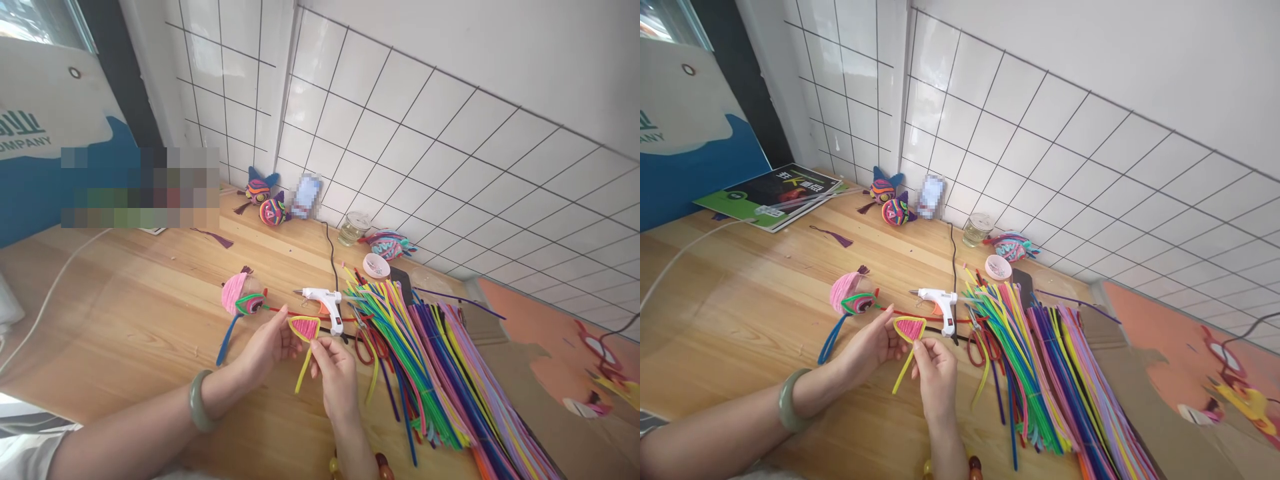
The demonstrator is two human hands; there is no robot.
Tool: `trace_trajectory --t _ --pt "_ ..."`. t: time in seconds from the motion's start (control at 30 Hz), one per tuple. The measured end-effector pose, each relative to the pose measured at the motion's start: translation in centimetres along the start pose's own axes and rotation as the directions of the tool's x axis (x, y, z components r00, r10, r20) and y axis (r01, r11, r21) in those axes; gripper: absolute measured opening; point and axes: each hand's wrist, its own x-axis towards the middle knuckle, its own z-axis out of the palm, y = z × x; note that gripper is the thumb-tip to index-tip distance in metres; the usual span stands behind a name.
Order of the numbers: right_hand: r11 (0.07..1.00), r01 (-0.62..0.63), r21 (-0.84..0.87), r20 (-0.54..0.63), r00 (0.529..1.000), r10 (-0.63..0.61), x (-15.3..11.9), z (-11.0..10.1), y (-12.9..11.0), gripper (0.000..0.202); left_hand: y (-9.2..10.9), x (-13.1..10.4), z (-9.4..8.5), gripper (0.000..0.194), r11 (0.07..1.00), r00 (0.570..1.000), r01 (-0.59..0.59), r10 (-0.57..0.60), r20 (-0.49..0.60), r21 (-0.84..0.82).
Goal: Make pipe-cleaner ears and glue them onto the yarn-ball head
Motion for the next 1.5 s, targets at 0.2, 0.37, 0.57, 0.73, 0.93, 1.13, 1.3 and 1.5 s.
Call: trace_trajectory --t 0.2,0.37,0.57,0.73,0.93,1.13,1.3,1.5 --pt "0.999 -0.027 0.038 0.007 1.000 0.026 -0.1 -0.1 -0.2 0.020 0.4 -0.1 0.2 0.049 0.999 0.999 0.020 -0.021 0.027 0.042" --pt "0.997 -0.058 -0.049 0.146 0.987 0.065 -0.1 -0.6 -0.3 0.019 1.2 -0.5 0.3 0.040 0.971 0.992 0.075 -0.095 0.077 0.225" --pt "0.972 -0.042 -0.233 0.224 0.970 0.095 -0.4 -1.1 -0.4 0.018 1.9 -0.6 -0.1 0.031 0.930 0.989 0.122 -0.144 0.038 0.346" --pt "0.959 -0.031 -0.283 0.252 0.962 0.106 -0.6 -0.8 -0.7 0.018 1.6 -0.1 -0.6 0.031 0.903 0.996 0.071 -0.088 0.021 0.424" --pt "0.958 -0.037 -0.284 0.249 0.962 0.111 -0.4 -0.8 -0.8 0.018 1.3 0.2 -0.9 0.030 0.883 1.000 0.004 -0.017 0.024 0.469" --pt "0.967 -0.027 -0.255 0.242 0.966 0.090 -0.2 -1.3 -0.7 0.019 1.7 -0.2 -0.4 0.034 0.913 0.998 0.063 -0.063 -0.012 0.403" --pt "0.968 -0.036 -0.249 0.246 0.964 0.099 -0.1 -2.0 -0.9 0.019 2.5 -0.8 0.5 0.042 0.930 0.975 0.195 -0.220 0.045 0.312" --pt "0.957 -0.061 -0.283 0.274 0.951 0.142 0.0 -2.4 -1.2 0.015 1.8 -0.4 -0.2 0.035 0.906 0.982 0.136 -0.176 0.066 0.401"
